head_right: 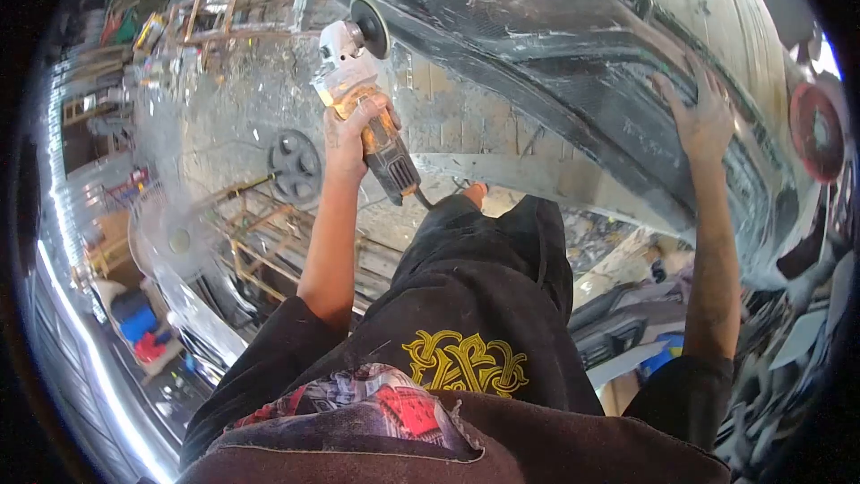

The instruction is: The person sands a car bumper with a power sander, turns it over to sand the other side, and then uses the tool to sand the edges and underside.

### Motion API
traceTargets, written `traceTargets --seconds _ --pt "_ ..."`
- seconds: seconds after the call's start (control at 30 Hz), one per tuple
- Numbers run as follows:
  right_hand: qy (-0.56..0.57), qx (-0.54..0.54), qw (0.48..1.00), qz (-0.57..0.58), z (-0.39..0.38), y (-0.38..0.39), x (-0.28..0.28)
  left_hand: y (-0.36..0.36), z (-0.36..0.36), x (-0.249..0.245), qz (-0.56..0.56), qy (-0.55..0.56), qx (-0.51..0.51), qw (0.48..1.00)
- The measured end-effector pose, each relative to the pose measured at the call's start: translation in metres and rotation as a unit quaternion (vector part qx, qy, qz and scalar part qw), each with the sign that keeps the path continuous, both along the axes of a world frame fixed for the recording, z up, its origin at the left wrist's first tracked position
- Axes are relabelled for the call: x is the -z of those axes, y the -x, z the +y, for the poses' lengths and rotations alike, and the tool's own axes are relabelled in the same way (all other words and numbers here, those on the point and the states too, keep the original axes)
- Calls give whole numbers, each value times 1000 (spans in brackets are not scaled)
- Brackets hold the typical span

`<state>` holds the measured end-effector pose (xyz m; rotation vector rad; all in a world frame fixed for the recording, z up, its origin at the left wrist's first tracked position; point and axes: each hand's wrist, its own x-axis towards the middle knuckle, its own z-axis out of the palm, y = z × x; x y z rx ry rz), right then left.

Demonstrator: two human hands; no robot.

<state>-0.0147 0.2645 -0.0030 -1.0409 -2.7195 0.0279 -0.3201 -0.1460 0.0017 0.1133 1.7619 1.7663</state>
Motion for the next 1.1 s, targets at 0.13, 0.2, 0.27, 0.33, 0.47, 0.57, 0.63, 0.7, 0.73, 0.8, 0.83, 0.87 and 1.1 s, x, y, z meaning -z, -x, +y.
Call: traceTargets --seconds 0.13,0.2,0.27,0.33,0.47,0.57,0.63,0.7,0.73,0.8,0.83,0.87,1.1 --pt "74 -25 996 -34 14 1 -8 -31 5 -5 16 17 -67 997" --pt "106 -59 992 -43 24 6 -17 -39 7 -6 90 78 -67 991" --pt "131 -61 985 -91 28 9 -21 -41 5 3 116 107 -84 984" --pt "135 -68 984 -92 27 13 -23 -42 3 1 214 192 -72 955" --pt "116 -29 986 -121 24 13 -19 -47 3 1 297 199 -61 932" --pt "96 -17 987 -130 28 12 -16 -35 2 2 364 210 44 906" --pt "93 -7 987 -130 27 10 -10 -22 12 -3 394 258 96 877" --pt "60 -26 994 -87 27 6 -6 -2 23 -11 452 313 180 815" --pt "63 -9 994 -91 26 4 -5 8 27 -15 453 306 196 814" --pt "51 1 993 -108 25 7 -5 32 33 -22 533 295 244 755" --pt "55 16 993 -108 24 7 -5 43 36 -24 550 242 258 757" --pt "49 15 993 -108 24 6 -5 54 38 -25 553 237 270 752" --pt "2 8 996 -86 38 -4 24 94 52 -26 584 204 381 688"
